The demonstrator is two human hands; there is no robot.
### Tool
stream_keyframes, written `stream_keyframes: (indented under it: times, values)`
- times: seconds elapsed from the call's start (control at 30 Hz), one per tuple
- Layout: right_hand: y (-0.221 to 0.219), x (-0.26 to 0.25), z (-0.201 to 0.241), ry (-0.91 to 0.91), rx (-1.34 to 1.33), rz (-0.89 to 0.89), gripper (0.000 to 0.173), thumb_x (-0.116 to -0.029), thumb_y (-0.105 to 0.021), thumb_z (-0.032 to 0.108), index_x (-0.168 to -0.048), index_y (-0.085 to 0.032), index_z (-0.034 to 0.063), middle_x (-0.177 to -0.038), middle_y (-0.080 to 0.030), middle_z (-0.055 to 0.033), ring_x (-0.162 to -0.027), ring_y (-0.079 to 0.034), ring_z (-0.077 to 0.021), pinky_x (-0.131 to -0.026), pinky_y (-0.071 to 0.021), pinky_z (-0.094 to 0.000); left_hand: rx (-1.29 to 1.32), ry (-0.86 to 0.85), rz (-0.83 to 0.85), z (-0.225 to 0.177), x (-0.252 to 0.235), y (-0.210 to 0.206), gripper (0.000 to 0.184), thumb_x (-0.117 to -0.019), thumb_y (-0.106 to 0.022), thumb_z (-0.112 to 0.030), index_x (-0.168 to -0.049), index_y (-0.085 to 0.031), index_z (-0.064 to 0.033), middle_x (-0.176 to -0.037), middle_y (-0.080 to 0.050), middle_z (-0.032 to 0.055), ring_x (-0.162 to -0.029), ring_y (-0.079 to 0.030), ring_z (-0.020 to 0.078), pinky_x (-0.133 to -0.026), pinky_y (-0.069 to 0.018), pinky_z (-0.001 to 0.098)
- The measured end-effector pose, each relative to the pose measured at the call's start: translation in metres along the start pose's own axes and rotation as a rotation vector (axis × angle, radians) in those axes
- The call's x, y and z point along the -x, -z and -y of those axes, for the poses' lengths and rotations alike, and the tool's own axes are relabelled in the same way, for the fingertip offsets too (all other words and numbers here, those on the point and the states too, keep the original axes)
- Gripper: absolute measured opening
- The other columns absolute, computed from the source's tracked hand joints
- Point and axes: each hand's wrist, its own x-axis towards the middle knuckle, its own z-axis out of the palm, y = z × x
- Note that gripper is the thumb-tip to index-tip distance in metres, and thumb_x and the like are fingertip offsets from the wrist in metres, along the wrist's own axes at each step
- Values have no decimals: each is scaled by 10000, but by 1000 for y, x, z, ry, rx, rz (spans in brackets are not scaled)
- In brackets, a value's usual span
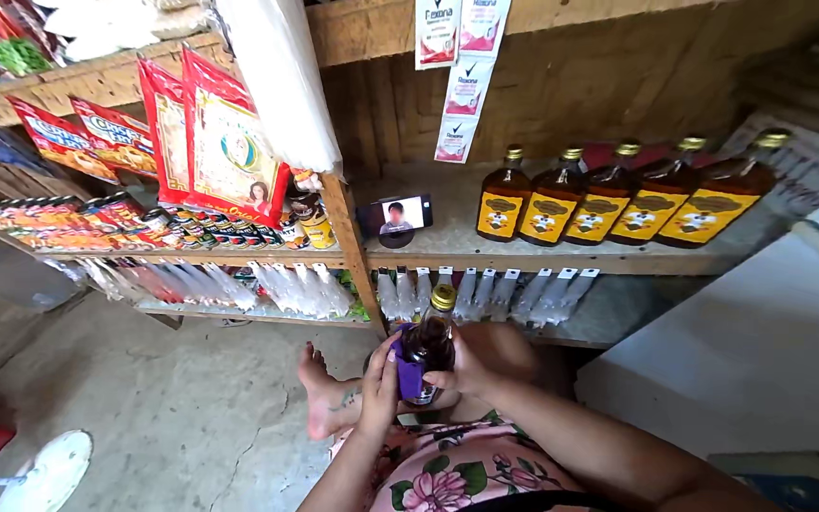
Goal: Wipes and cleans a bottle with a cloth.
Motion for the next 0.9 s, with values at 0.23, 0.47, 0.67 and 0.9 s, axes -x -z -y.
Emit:
stream_keyframes:
  times: [0.23, 0.47, 0.67, 0.9]
  values:
    - [6, 10, 14, -121, 298, -17, 991, -694, -823, 99, -1452, -266, -213, -1358, -562, -235, -1236, -567, -47, -1054, -448, -174, -467, -396, -1, -55, -11, -21, 459, -1047, -492, -359, -1353, -636, -48, -1402, -611, 174, -1355, -532, 333, -1144, -402, 540]
    - [15, -19, 69, -384, 486, 244, 1036, -804, -770, 235, -1579, -162, -88, -1637, -220, -280, -1519, -282, -250, -1223, -288, -334, -519, -296, -68, -44, -17, -6, 522, -1001, -592, -375, -1410, -583, -51, -1381, -632, 128, -1314, -575, 262, -1113, -455, 491]
    - [4, -43, 101, 53, 110, 156, 910, -976, -574, 498, -1590, -140, -15, -1587, -404, -150, -1442, -426, -228, -1180, -377, -396, -534, -355, -86, -42, -10, -9, 485, -999, -589, -374, -1385, -609, -81, -1356, -649, 116, -1280, -602, 268, -1068, -490, 514]
    - [-20, -52, 110, 129, 2, -201, 267, -1089, -365, 191, -1293, -520, 116, -789, -589, 78, -749, -619, -72, -807, -569, -299, -520, -479, -77, -26, 4, -19, 465, -1011, -559, -415, -1390, -608, -150, -1402, -611, 132, -1322, -561, 296, -1087, -464, 523]
